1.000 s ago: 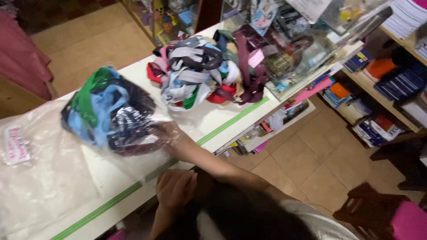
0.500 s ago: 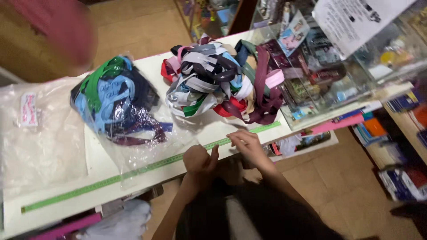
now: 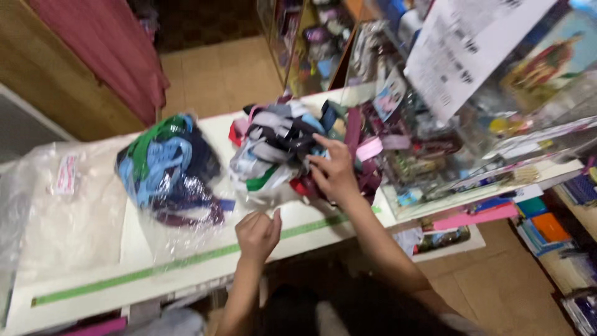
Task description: The person picks up and measures several zippers of different colors against a ruler on a counter, handling them one at a time and putting some into a plastic bag.
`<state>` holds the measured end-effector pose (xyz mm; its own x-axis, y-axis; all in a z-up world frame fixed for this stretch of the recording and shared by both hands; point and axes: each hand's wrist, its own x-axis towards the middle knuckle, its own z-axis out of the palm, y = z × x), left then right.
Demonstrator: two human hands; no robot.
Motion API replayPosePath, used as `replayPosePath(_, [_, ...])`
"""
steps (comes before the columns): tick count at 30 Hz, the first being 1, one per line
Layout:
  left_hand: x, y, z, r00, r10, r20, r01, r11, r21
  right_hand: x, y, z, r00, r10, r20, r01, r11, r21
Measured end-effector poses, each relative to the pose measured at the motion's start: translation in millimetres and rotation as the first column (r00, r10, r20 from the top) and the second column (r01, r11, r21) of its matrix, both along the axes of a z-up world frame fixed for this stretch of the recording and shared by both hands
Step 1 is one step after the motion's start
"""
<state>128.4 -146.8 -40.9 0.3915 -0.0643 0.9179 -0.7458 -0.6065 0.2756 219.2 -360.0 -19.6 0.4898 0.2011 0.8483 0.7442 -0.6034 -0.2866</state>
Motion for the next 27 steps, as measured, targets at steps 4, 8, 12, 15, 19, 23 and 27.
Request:
replayPosePath(4, [34,4,1,0.987,0.137,-0.088,-0.141,0.989,-0.044,14,3,-13,0.980,-0.143,-0.137,0.129,0.986,-0.107])
replayPosePath(8, [67,2,37,0.962,0.144,-0.230,-0.170,0.981,-0.096,10,3,-10,0.958,0.024,-0.287,0.002,0.996,0.089])
replayPosePath(12, [86,-12,75,0.975,0.044,-0.217,-0.049,0.999,-0.016,-4,-6,12,0.948,0.166,-0.270,-0.090,0.958,0.274])
replayPosePath(15, [104,-19,67,0.958,0.004,-0.286,-0.004,1.000,0.000,-11,-14,19,0.965,0.214,-0.151,-0.152,0.927,0.343])
replayPosePath(19, [133,-20,22,0.910,0.063,-0.409,-0.049,0.998,0.044,-31,-15,42,0.911,0.398,-0.110,-0.251,0.745,0.618])
replayPosePath(23, [138,-23,9,0.914,0.055,-0.403,-0.056,0.998,0.010,-50,-46,59,0.995,0.079,-0.064,-0.030,0.831,0.555])
replayPosePath(27, [137,-23,10,0.906,0.082,-0.415,-0.079,0.997,0.023,-63,-52,78,0.978,0.207,0.012,-0.147,0.652,0.744])
